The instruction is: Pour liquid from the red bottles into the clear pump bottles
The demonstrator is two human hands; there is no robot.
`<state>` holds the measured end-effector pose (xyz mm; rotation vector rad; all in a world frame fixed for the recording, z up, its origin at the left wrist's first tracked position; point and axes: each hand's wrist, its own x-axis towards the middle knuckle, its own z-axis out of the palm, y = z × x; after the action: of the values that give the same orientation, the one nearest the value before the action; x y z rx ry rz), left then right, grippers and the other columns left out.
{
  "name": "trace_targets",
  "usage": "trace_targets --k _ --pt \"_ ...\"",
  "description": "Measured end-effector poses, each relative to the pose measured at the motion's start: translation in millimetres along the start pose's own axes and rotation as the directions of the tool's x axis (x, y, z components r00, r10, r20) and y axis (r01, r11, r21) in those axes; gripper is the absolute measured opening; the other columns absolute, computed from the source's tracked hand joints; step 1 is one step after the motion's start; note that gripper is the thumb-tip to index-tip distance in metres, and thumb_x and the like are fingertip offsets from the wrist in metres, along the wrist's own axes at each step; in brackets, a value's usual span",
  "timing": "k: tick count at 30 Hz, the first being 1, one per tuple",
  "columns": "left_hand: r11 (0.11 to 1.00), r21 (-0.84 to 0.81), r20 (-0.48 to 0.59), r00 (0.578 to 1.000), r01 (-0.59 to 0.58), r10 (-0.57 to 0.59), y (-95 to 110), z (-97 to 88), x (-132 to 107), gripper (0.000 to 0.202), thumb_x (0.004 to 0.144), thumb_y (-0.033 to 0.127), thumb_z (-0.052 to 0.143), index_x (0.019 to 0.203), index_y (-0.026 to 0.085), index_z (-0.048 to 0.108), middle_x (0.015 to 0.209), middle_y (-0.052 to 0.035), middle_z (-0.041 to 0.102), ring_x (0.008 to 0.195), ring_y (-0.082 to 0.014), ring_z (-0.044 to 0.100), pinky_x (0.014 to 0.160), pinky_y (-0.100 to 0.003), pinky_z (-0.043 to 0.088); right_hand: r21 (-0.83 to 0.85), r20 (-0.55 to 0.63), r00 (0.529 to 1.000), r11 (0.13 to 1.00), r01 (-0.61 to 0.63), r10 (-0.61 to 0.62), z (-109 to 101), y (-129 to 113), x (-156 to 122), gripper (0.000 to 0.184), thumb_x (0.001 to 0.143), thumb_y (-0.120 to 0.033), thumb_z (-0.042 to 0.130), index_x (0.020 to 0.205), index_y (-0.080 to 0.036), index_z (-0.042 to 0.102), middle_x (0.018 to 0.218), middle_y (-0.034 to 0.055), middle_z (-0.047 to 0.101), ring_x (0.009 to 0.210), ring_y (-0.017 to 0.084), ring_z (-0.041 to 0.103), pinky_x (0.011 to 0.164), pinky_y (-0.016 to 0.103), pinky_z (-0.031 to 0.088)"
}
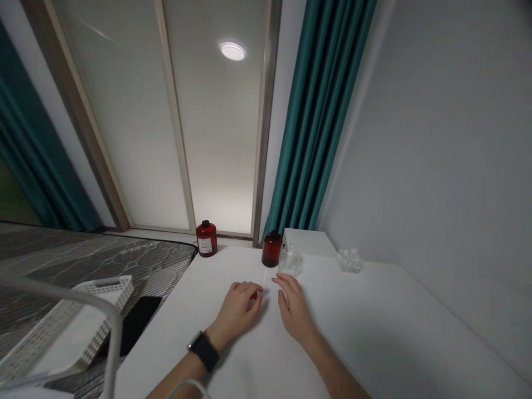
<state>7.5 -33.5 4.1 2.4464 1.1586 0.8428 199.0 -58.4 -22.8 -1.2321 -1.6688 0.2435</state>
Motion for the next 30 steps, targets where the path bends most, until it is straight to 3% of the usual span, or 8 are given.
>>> trace_targets --k 4,13,15,17,20,25,27,30 --pt "1.000 0.026 -0.020 1.000 0.009 -0.008 2 -6.9 0 0.019 0.091 0.020 0.050 0.101 0.021 0.066 0.092 -0.0057 0.073 0.087 -0.0234 0.065 0.083 -0.040 0.043 -0.024 0.138 0.988 0.997 0.070 -0.066 4 -13 -5 0.045 0.092 -0.011 0.041 0.129 -0.027 0.062 0.128 0.0096 0.063 0.121 0.025 0.057 0.106 0.049 0.047" --pt "0.990 -0.067 -0.232 0.963 0.128 -0.140 -8 -22.8 3 0.021 0.091 0.025 0.050 0.106 0.020 0.065 0.089 -0.0054 0.069 0.088 -0.0242 0.064 0.083 -0.040 0.047 0.025 0.246 0.962 0.993 0.116 -0.119 -3 -21 -7 0.039 0.095 -0.011 0.040 0.118 -0.025 0.068 0.109 0.0092 0.069 0.105 0.025 0.063 0.092 0.044 0.053" --pt "0.977 -0.132 -0.325 0.923 0.169 -0.204 -19 -29.6 5 0.025 0.091 0.028 0.050 0.111 0.020 0.062 0.089 -0.0044 0.068 0.088 -0.0232 0.064 0.083 -0.039 0.048 0.036 0.265 0.957 0.993 0.115 -0.121 -2 -25 -8 0.037 0.095 -0.011 0.040 0.115 -0.025 0.068 0.105 0.0086 0.070 0.101 0.025 0.064 0.090 0.043 0.053" --pt "0.952 -0.204 -0.430 0.852 0.230 -0.298 -31 -36.1 7 0.025 0.090 0.031 0.051 0.111 0.021 0.060 0.088 -0.0034 0.068 0.087 -0.0222 0.065 0.083 -0.037 0.050 0.037 0.290 0.950 0.993 0.113 -0.119 -1 -27 -10 0.036 0.094 -0.010 0.042 0.111 -0.025 0.069 0.102 0.0079 0.071 0.099 0.025 0.065 0.089 0.042 0.053" --pt "0.936 -0.195 -0.524 0.775 0.293 -0.352 -48 -39.7 8 0.028 0.089 0.030 0.050 0.114 0.019 0.056 0.095 -0.0060 0.066 0.094 -0.0248 0.065 0.088 -0.043 0.049 0.044 0.331 0.937 0.993 0.106 -0.115 1 -29 -12 0.035 0.093 -0.009 0.043 0.107 -0.025 0.070 0.098 0.0067 0.072 0.094 0.024 0.065 0.086 0.042 0.053" --pt "0.936 -0.118 -0.620 0.711 0.333 -0.331 -61 -24.9 11 0.043 0.082 0.026 0.057 0.124 0.019 0.050 0.112 -0.0103 0.060 0.112 -0.0307 0.056 0.100 -0.051 0.044 0.055 0.392 0.913 0.994 0.097 -0.111 3 -29 -15 0.034 0.093 -0.009 0.043 0.107 -0.026 0.069 0.096 0.0057 0.071 0.094 0.025 0.065 0.086 0.042 0.051" --pt "0.921 -0.064 -0.718 0.623 0.384 -0.310 -68 -18.4 15 0.054 0.082 0.025 0.059 0.133 0.017 0.042 0.118 -0.0120 0.056 0.114 -0.0315 0.055 0.101 -0.052 0.043 0.057 0.407 0.907 0.994 0.094 -0.109 3 -29 -15 0.033 0.093 -0.009 0.043 0.107 -0.026 0.068 0.096 0.0056 0.071 0.094 0.025 0.064 0.086 0.042 0.051" --pt "0.899 -0.055 -0.760 0.566 0.434 -0.319 -85 -18.6 24 0.059 0.082 0.026 0.059 0.135 0.014 0.037 0.119 -0.0146 0.052 0.114 -0.0340 0.053 0.100 -0.057 0.041 0.055 0.424 0.899 0.994 0.096 -0.110 3 -30 -15 0.032 0.094 -0.010 0.042 0.107 -0.025 0.068 0.096 0.0057 0.071 0.093 0.025 0.064 0.086 0.043 0.051"
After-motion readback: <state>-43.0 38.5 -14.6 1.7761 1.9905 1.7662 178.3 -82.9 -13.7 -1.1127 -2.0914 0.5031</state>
